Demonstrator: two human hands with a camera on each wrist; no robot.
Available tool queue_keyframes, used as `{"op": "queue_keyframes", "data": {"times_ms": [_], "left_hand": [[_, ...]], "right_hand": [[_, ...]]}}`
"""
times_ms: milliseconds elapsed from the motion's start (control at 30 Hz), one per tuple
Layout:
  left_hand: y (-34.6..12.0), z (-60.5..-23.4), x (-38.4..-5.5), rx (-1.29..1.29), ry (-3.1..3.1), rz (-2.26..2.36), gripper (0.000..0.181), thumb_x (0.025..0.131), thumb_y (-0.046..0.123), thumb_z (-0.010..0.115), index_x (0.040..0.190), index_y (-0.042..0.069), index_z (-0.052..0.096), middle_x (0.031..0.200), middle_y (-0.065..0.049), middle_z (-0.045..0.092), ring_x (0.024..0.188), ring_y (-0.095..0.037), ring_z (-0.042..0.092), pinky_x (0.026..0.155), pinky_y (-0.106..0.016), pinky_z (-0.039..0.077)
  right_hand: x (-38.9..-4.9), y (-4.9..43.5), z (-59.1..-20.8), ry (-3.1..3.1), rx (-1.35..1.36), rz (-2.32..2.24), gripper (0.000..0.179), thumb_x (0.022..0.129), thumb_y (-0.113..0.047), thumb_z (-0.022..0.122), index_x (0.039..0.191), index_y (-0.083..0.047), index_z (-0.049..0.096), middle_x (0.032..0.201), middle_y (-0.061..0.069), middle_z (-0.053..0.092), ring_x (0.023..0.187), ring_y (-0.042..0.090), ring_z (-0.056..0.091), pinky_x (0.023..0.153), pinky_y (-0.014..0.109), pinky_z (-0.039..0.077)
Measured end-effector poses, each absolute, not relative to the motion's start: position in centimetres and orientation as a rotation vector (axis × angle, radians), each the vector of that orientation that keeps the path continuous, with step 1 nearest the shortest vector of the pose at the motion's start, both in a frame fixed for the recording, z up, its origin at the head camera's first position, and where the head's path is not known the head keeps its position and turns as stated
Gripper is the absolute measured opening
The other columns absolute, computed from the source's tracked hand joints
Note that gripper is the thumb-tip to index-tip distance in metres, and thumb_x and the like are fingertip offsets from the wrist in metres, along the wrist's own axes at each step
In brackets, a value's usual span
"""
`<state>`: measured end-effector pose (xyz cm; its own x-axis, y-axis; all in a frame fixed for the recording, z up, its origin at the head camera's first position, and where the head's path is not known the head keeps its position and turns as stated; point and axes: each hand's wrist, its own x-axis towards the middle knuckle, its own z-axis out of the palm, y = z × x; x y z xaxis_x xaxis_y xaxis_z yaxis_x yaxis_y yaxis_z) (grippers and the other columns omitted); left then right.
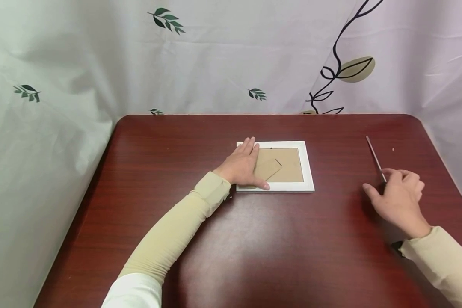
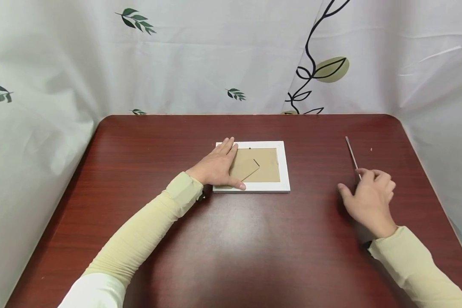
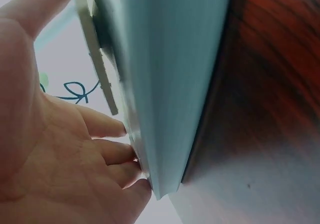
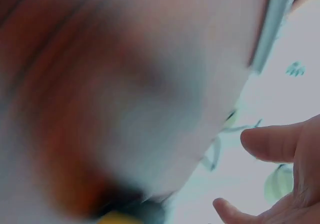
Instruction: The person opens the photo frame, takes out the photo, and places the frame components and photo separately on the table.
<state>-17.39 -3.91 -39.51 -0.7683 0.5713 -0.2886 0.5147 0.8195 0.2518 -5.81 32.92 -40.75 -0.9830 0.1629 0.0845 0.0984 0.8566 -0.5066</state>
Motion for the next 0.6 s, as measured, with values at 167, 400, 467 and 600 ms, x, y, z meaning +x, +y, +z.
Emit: {"op": "queue_keyframes", "data": {"times_ms": [167,400,467,600], "left_hand": [[-4.7,-39.3,-17.9,0.846,2.618,0.285,0.124,0.08,0.076,0.064,0.158,-0.005,0.011,0.166,-0.022,-0.002,0.154,-0.031,-0.003,0.123,-0.04,0.004],[-7.4,-38.5,-20.3,0.995,2.545,0.406,0.104,0.09,0.061,0.065,0.161,0.005,0.014,0.169,-0.014,0.0,0.155,-0.025,0.001,0.124,-0.041,0.008],[-8.2,-38.1,-21.0,1.025,2.519,0.402,0.101,0.089,0.056,0.07,0.161,0.009,0.016,0.169,-0.011,0.001,0.155,-0.024,0.003,0.124,-0.04,0.009],[-8.9,-37.2,-21.9,1.055,2.472,0.344,0.104,0.083,0.047,0.081,0.161,0.012,0.022,0.169,-0.007,0.006,0.154,-0.021,0.009,0.122,-0.036,0.017]], "right_hand": [[-5.4,29.3,-39.9,-2.896,0.025,0.848,0.055,0.087,-0.011,0.071,0.129,0.013,0.045,0.131,0.042,0.032,0.117,0.062,0.024,0.09,0.069,0.021],[-4.1,24.7,-39.2,-3.055,0.295,0.958,0.066,0.095,-0.021,0.069,0.143,0.012,0.039,0.148,0.039,0.03,0.135,0.058,0.025,0.106,0.07,0.025],[-3.7,23.6,-39.1,-3.111,0.348,0.974,0.07,0.096,-0.027,0.068,0.147,0.01,0.037,0.153,0.038,0.025,0.14,0.056,0.022,0.108,0.071,0.024],[-3.1,21.9,-38.8,-3.19,0.401,0.971,0.075,0.097,-0.032,0.067,0.153,0.005,0.032,0.16,0.035,0.015,0.145,0.053,0.016,0.11,0.07,0.024]]}}
